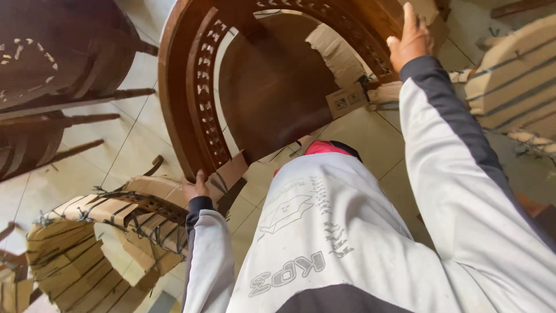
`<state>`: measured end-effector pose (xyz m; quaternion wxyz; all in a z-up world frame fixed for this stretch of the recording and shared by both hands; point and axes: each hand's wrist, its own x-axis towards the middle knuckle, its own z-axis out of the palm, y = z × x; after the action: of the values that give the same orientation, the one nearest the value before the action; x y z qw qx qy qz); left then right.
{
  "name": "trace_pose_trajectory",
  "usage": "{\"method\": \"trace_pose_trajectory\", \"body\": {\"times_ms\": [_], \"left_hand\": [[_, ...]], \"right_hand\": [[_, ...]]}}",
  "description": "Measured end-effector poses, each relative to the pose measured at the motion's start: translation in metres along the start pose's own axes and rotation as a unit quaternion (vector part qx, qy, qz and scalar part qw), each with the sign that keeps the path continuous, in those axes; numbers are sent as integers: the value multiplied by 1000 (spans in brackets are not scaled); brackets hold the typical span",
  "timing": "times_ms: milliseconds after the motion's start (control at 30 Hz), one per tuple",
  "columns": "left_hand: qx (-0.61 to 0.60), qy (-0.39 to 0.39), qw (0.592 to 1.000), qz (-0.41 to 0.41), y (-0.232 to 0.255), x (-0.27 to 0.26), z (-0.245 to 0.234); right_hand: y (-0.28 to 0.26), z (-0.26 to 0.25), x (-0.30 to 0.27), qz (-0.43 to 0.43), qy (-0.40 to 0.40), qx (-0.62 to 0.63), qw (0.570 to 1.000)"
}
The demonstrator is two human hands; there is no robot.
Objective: Packaging a wooden chair using cardboard sheets and plastic straps to secure it for transport.
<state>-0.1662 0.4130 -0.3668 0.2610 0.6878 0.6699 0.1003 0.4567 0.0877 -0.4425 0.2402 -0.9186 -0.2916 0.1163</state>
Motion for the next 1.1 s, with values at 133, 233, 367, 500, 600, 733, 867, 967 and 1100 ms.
{"method": "trace_pose_trajectory", "body": {"times_ms": [133,233,367,500,600,733,867,967,1100], "left_hand": [[82,11,996,43,-21,-10,3],[117,34,991,53,3,-44,-3],[135,92,980,116,-60,-70,13],[72,180,966,170,-62,-166,6],[92,202,953,204,-70,-246,18],[91,-3,993,-79,-200,-308,78],[98,-216,953,-189,-218,-324,118],[128,-311,929,-153,-185,-300,141],[-8,-210,977,-43,-77,-232,173]], "right_hand": [[-10,-17,-86,-69,122,-24,990],[-18,6,-185,-92,132,9,987],[52,96,-338,81,-219,61,970],[89,118,-408,126,-267,53,954],[124,126,-447,176,-295,52,938],[160,126,-487,226,-347,46,909],[230,228,-491,260,-382,52,885],[185,199,-419,321,-315,126,884],[125,134,-366,268,-323,130,898]]}}
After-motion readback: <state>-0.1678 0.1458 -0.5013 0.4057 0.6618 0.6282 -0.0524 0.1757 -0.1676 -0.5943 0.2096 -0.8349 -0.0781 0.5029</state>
